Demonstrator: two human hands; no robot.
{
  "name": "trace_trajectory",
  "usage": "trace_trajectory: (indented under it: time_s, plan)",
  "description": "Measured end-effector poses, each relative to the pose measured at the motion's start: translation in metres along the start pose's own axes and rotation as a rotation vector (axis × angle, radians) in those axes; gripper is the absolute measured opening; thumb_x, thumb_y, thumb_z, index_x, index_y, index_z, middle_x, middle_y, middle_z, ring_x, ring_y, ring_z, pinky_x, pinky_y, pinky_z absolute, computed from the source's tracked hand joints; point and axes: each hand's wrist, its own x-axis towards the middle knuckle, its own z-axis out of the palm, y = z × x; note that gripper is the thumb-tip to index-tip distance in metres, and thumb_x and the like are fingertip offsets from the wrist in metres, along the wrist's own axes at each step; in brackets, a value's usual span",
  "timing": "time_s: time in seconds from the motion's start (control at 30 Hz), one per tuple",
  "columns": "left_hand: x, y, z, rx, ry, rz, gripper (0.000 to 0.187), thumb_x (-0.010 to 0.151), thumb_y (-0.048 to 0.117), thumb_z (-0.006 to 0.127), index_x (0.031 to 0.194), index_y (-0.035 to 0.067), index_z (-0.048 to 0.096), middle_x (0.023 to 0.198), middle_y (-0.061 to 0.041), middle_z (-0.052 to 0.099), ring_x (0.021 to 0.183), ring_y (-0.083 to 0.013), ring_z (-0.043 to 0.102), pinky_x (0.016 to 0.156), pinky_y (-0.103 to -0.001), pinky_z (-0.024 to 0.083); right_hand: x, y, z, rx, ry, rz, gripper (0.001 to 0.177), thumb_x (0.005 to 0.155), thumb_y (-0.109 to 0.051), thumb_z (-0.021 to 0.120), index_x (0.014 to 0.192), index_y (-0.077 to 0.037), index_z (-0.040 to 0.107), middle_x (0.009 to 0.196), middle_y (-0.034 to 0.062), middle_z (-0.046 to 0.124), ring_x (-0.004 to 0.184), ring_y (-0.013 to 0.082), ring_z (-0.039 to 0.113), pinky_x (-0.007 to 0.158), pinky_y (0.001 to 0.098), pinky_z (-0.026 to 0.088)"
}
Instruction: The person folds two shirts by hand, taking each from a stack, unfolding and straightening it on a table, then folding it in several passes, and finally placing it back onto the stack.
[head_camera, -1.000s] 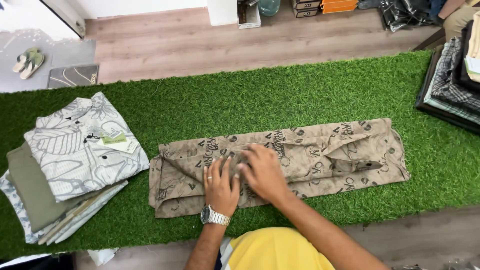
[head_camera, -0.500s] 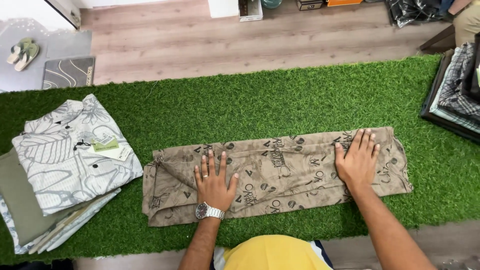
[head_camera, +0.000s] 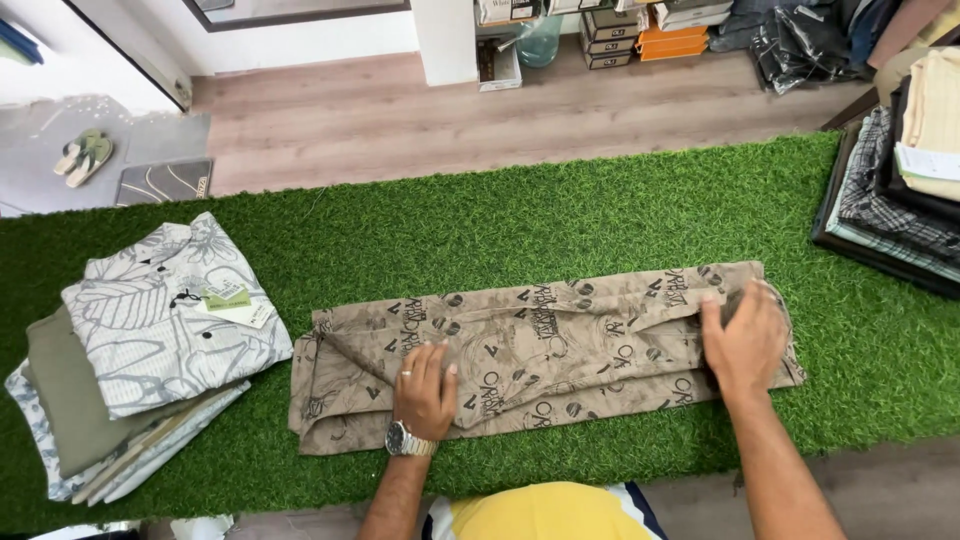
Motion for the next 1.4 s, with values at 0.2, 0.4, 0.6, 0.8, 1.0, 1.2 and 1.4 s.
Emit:
trace_trajectory:
  time_s: [0.2,0.4,0.6,0.8,1.0,1.2,1.4]
  plan:
    - [0.038,0.102,-0.006,-0.375,-0.383,-0.371,0.028,0.097,0.023,0.057,0.115,0.011,0.074,0.101,-0.003,0.075,0.068,-0.0161,0.069,0.054,-0.031,0.057,0.005,0.037,-0.008,-0.001,0.038,0.282,0.098,0.096,-0.070,0.055,0.156,0.004,0.032,0.157,0.0282,0.037,0.141,0.0438,0.039,0.110,0.0597,0.033]
    - [0.091,0.186,0.086,-0.768,-0.641,-0.348,0.053,0.096,0.029,0.064,0.143,0.007,0.056,0.131,-0.014,0.065,0.105,-0.0216,0.070,0.086,-0.032,0.061,0.010,0.027,-0.009,0.074,-0.090,0.335,0.073,0.090,-0.051,0.073,0.141,-0.003,0.051,0.128,0.0242,0.062,0.103,0.0383,0.069,0.087,0.0518,0.056]
    - [0.093,0.188,0.168,-1.471,-0.867,-0.704,0.090,0.095,0.053,0.054,0.164,0.015,0.013,0.162,-0.023,0.028,0.138,-0.0342,0.050,0.111,-0.045,0.047,-0.025,-0.043,-0.072,0.342,0.134,0.016,0.032,0.091,-0.026,0.074,0.113,-0.003,0.073,0.095,0.0197,0.076,0.084,0.0316,0.073,0.079,0.0480,0.056]
    - [0.080,0.169,0.114,-1.636,-0.619,-0.914,0.098,0.098,0.076,0.022,0.163,0.005,0.009,0.167,-0.021,0.018,0.153,-0.0309,0.025,0.121,-0.050,0.028,-0.073,-0.144,-0.085,0.339,-0.270,-0.044,0.037,0.088,-0.024,0.068,0.121,-0.008,0.071,0.096,0.0160,0.080,0.079,0.0288,0.078,0.074,0.0426,0.062]
    - [0.047,0.126,0.090,-2.093,-0.253,-1.124,0.075,0.099,0.060,0.038,0.148,0.005,0.052,0.143,-0.014,0.061,0.126,-0.0299,0.059,0.107,-0.044,0.050,-0.100,-0.176,-0.053,0.768,-0.606,-0.118,0.053,0.089,-0.037,0.064,0.135,-0.013,0.059,0.124,0.0138,0.072,0.104,0.0269,0.075,0.081,0.0428,0.064]
    - [0.082,0.138,0.008,-1.879,-0.186,-1.303,0.075,0.095,0.063,0.042,0.137,0.005,0.060,0.125,-0.018,0.071,0.109,-0.0287,0.069,0.091,-0.042,0.058,-0.075,-0.143,0.013,0.194,-0.187,-0.336,0.057,0.099,-0.046,0.049,0.140,-0.007,0.054,0.150,0.0153,0.052,0.139,0.0333,0.048,0.117,0.0476,0.033]
    - [0.043,0.105,0.044,-0.848,-0.128,-0.779,0.068,0.076,0.019,0.065,0.142,0.007,0.051,0.130,-0.017,0.070,0.115,-0.0278,0.072,0.099,-0.041,0.058,-0.067,-0.145,0.064,-0.074,-0.021,-0.601,0.069,0.103,-0.048,0.037,0.156,-0.004,0.031,0.164,0.0201,0.023,0.152,0.0346,0.020,0.122,0.0506,0.013]
